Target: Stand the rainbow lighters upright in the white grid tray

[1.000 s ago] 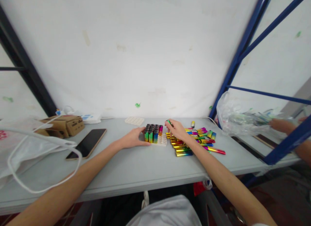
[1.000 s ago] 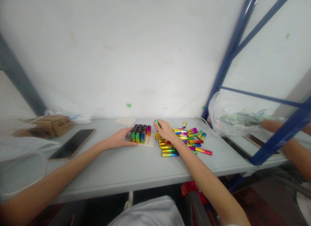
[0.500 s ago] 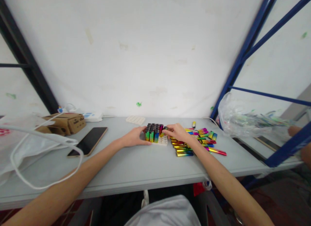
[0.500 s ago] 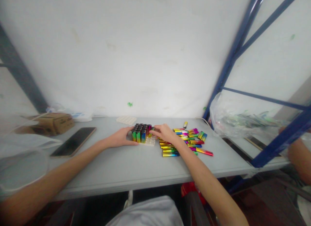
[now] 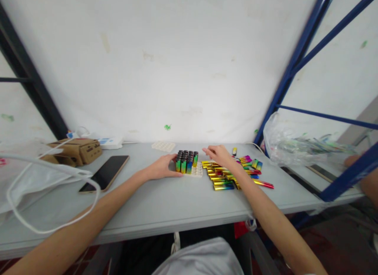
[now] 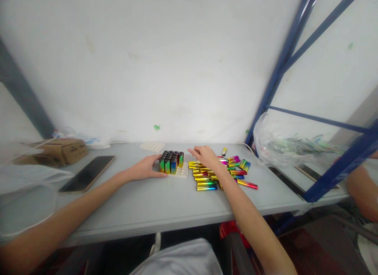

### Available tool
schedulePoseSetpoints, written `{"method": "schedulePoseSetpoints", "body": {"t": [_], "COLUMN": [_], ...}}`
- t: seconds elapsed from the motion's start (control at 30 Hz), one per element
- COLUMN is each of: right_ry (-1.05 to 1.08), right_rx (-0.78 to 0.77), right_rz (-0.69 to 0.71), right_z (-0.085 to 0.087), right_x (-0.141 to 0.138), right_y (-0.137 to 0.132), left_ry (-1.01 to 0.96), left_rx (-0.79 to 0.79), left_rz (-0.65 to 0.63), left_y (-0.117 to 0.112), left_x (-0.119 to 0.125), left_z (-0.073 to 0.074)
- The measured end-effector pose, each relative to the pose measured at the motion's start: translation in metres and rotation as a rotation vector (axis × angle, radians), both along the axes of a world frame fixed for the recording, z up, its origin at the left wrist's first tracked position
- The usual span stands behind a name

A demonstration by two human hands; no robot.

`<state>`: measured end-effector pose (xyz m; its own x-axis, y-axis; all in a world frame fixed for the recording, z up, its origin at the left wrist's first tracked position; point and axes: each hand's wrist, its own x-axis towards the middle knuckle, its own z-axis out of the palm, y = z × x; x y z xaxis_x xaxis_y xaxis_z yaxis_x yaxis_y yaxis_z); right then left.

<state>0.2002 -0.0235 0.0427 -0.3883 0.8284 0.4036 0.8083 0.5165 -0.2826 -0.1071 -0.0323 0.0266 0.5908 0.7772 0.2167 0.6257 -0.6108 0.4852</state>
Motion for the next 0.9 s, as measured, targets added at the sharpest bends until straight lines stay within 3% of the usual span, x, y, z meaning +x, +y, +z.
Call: {"method": "schedulePoseSetpoints", "body": {"t": [0.1, 0.17, 0.3, 0.63, 0.9], "right_ry": [-0.075, -0.165, -0.253, -0.222, -0.221], "right_rx": [0.007, -0.079, -0.309, -0.384, -0.286], "right_rz": [-0.208, -0.352, -0.336, -0.276, -0.313], "right_z": [0.003, 0.002, 0.0, 0.002, -0.002], "right_x": [0.036, 0.059, 0.086, 0.071, 0.057], "right_y": [0.011, 0.016, 0.017, 0.014, 0.013], "left_ry": [0.006, 0.006, 0.004, 0.017, 0.01], "left_rx": [0.007, 0.011, 0.004, 0.013, 0.017], "left_rz": [0.003, 0.006, 0.005, 0.009, 0.01], "left_y": [0.0, 0.0, 0.001, 0.002, 0.001], "left_x": [0.0, 0.0, 0.0, -0.001, -0.001], "left_z": [0.0, 0.0, -0.001, -0.002, -0.001]}}
